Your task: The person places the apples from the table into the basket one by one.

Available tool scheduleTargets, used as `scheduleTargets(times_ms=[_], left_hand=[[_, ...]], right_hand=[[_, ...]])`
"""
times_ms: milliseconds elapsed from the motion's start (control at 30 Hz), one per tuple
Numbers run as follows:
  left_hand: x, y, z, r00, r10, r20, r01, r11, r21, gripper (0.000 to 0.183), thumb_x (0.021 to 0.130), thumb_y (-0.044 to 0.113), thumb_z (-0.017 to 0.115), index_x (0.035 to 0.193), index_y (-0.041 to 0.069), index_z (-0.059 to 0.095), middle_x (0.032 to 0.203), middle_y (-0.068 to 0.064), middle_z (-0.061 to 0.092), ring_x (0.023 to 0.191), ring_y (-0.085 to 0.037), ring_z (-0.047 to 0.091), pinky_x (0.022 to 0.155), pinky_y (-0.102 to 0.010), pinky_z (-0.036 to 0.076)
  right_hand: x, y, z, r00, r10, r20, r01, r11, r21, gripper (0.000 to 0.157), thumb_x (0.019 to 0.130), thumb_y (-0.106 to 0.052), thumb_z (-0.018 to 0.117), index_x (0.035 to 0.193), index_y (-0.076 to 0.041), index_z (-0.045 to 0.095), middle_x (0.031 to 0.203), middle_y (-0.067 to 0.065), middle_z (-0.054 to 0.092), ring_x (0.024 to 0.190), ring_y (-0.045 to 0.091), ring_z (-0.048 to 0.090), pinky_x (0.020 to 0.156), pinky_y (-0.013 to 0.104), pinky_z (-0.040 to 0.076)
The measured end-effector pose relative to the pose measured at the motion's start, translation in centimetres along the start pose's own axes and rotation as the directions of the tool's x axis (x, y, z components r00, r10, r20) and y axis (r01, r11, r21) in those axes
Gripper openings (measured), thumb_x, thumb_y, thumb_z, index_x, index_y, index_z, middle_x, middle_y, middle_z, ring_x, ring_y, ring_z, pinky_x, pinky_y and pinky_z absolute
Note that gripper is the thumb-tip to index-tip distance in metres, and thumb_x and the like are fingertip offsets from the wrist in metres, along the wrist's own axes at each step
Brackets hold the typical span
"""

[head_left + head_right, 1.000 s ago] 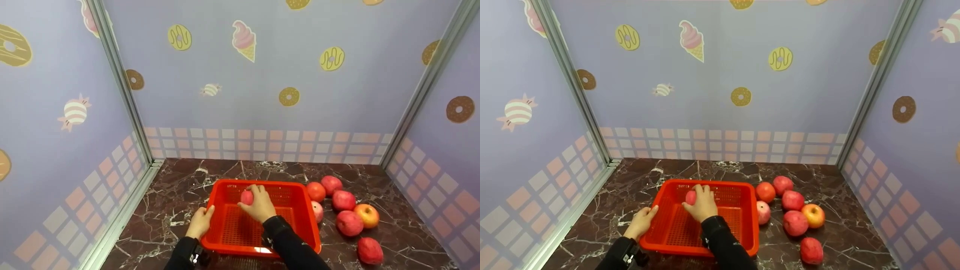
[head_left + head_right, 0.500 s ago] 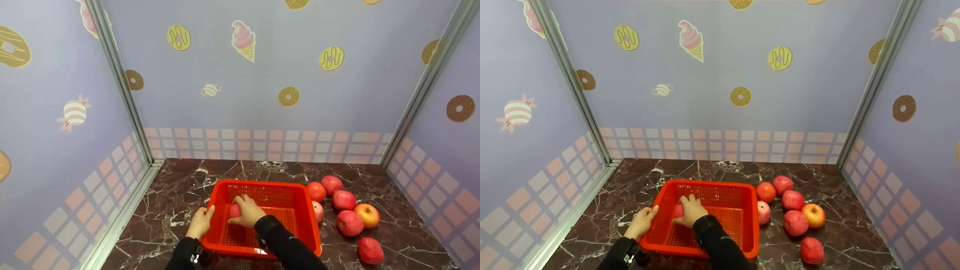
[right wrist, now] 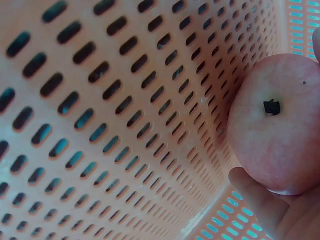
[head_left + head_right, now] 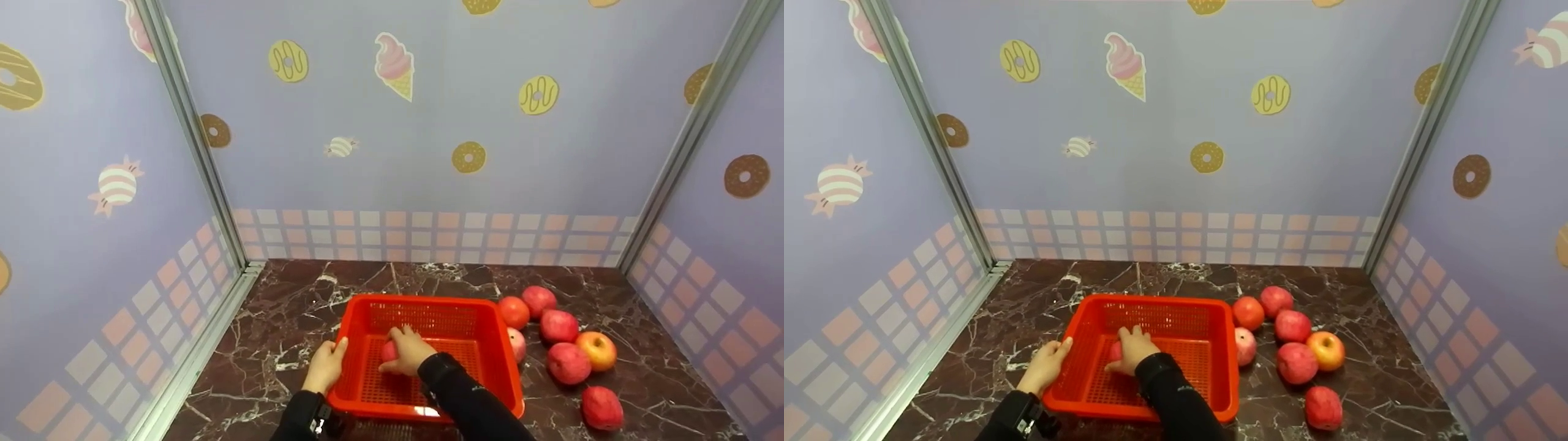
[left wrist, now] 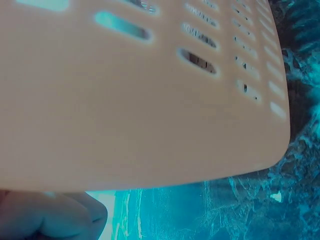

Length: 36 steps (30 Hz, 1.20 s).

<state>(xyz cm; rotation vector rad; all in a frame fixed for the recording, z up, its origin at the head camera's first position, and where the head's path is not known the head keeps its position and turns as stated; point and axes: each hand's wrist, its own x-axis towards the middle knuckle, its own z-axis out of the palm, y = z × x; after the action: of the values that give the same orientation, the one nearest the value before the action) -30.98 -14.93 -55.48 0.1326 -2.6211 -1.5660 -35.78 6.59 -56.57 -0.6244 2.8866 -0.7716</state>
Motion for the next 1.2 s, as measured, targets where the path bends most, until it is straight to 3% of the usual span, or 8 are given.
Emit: scheduleTargets(times_ms=[200, 467, 733, 967, 1200], left_hand=[[0.04, -0.17, 0.09, 1.0, -0.007, 0.006, 0.007, 1.0, -0.013, 0.036, 0.11, 0.03, 0.048, 0.095, -0.002, 0.054, 0.081, -0.008, 0.055, 0.074, -0.021, 0.056, 0.067, -0.033, 0.047], [-0.26, -0.26, 0.16, 1.0, 0.006, -0.002, -0.006, 1.0, -0.011, 0.034, 0.11, 0.028, 0.049, 0.092, -0.001, 0.054, 0.077, -0.005, 0.051, 0.07, -0.019, 0.053, 0.066, -0.032, 0.045], [-0.13, -0.14, 0.05, 1.0, -0.012, 0.0, 0.012, 1.0, -0.016, 0.037, 0.11, 0.031, 0.048, 0.095, -0.002, 0.054, 0.079, -0.007, 0.053, 0.072, -0.02, 0.055, 0.066, -0.033, 0.046], [0.01, -0.14, 0.01, 1.0, -0.017, -0.008, 0.017, 1.0, -0.025, 0.036, 0.11, 0.03, 0.048, 0.094, -0.001, 0.054, 0.079, -0.007, 0.054, 0.07, -0.019, 0.054, 0.064, -0.032, 0.046], [-0.15, -0.09, 0.11, 1.0, -0.026, -0.001, 0.025, 0.998, -0.053, 0.036, 0.109, 0.03, 0.05, 0.094, -0.002, 0.053, 0.079, -0.006, 0.052, 0.07, -0.019, 0.054, 0.063, -0.031, 0.046]], right_hand=[[0.01, 0.11, 0.14, 1.0, -0.02, -0.021, 0.02, 1.0, -0.019, 0.06, 0.079, -0.04, 0.089, 0.12, -0.012, 0.056, 0.124, 0.023, 0.056, 0.105, 0.043, 0.062, 0.076, 0.047, 0.057], [-0.23, 0.22, 0.4, 1.0, -0.019, -0.019, 0.019, 0.999, -0.026, 0.061, 0.081, -0.043, 0.087, 0.122, -0.013, 0.055, 0.134, 0.03, 0.054, 0.112, 0.049, 0.062, 0.079, 0.049, 0.057], [0.07, 0.31, 0.17, 1.0, -0.026, -0.016, 0.026, 1.0, 0.009, 0.074, 0.082, -0.043, 0.086, 0.142, -0.018, 0.052, 0.145, 0.034, 0.046, 0.126, 0.054, 0.055, 0.083, 0.052, 0.058], [0.11, 0.25, 0.21, 0.999, -0.026, -0.037, 0.027, 1.0, 0.016, 0.083, 0.081, -0.046, 0.085, 0.149, -0.016, 0.048, 0.144, 0.029, 0.049, 0.127, 0.047, 0.055, 0.089, 0.051, 0.057], [0.09, 0.34, 0.07, 0.997, -0.016, -0.072, 0.018, 0.999, 0.03, 0.088, 0.082, -0.047, 0.084, 0.153, -0.014, 0.044, 0.151, 0.027, 0.047, 0.136, 0.051, 0.047, 0.101, 0.063, 0.05]])
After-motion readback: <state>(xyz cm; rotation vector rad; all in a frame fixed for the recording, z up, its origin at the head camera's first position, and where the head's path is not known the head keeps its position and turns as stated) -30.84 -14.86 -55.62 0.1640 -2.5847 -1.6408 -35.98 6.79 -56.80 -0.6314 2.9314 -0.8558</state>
